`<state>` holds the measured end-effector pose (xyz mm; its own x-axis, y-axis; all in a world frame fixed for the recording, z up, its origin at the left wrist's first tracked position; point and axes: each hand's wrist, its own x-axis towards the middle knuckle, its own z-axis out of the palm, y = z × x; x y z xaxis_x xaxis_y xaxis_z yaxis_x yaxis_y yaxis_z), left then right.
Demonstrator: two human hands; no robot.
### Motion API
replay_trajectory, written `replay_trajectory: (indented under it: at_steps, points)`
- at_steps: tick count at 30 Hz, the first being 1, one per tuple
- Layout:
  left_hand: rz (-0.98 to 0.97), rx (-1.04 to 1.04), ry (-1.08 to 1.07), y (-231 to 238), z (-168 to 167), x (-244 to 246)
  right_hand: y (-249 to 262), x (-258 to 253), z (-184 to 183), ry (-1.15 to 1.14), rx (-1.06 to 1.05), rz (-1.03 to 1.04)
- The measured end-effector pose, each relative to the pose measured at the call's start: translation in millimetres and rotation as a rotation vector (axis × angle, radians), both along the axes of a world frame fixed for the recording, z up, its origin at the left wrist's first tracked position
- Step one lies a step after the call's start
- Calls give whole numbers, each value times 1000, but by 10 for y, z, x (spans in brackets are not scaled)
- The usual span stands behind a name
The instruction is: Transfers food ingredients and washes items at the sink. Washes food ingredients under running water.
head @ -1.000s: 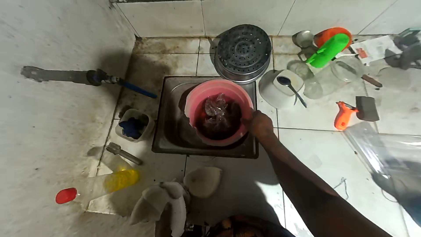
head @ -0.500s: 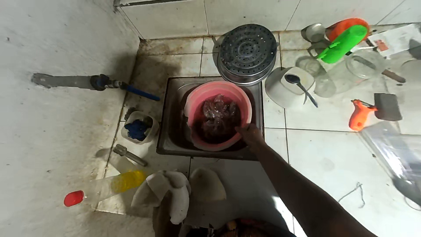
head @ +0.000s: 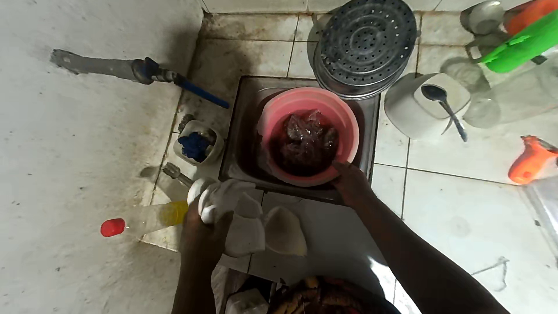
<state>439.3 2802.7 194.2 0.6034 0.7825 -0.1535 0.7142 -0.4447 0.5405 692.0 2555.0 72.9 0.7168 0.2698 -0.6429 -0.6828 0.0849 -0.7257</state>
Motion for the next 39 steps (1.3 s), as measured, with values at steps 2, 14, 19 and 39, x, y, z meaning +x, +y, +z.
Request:
replay_trajectory:
  at_steps: [2,14,19,39]
  points:
    - [-59,145,170,13,122,69,21,32,-1,31,-29,-15]
    - [-49,151,478,-4,-277,315,96,97,-69,-7,-114,18]
    - [18,212,325,-47,-446,172,94,100,-28,24,-80,-11]
    - [-243,-50,-91,-143,-49,1614,130,328,-44,-40,-382,49]
